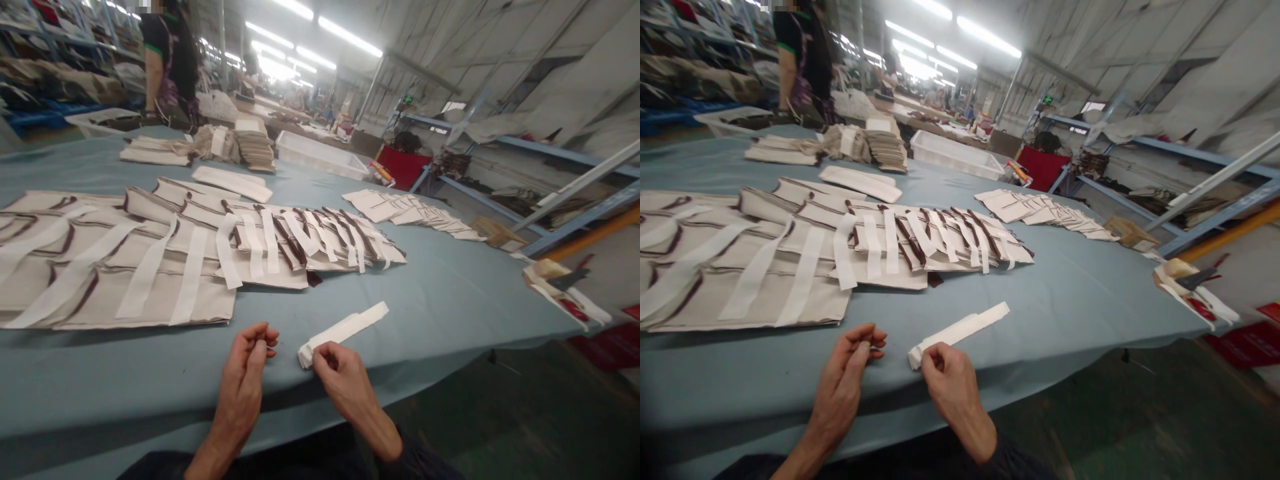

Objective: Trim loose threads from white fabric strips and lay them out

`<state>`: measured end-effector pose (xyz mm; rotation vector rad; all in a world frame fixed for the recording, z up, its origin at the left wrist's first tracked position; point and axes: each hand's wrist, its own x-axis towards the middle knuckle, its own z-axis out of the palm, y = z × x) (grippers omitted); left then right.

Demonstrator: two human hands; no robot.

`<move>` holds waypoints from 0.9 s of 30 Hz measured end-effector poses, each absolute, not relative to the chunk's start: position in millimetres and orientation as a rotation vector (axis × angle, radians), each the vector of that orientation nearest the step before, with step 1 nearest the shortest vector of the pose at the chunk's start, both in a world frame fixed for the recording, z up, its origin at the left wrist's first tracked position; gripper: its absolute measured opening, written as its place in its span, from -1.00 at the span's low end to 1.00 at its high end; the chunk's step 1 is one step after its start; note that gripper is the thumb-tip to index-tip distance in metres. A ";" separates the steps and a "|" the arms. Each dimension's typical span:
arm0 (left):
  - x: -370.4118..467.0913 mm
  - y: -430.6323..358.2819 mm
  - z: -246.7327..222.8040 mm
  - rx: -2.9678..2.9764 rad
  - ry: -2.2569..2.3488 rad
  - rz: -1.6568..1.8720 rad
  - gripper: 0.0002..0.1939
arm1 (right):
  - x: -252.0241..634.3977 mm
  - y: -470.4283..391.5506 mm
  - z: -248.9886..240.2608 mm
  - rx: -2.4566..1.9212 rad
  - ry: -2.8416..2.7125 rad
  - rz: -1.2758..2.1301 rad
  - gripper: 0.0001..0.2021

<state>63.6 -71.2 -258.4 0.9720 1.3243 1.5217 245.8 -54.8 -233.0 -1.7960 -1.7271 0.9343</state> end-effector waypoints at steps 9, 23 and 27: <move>78.0 -72.0 -243.7 1.526 1.468 1.132 -0.69 | 263.4 -49.7 -240.2 -1.571 -1.267 1.293 -0.66; 95.6 -61.0 -215.0 1.569 1.637 0.611 -0.57 | 254.8 -55.9 -241.2 -1.360 -1.151 1.381 -0.54; 92.4 -59.9 -221.2 1.567 1.591 0.650 -0.60 | 254.9 -55.2 -243.0 -1.363 -1.111 1.420 -0.48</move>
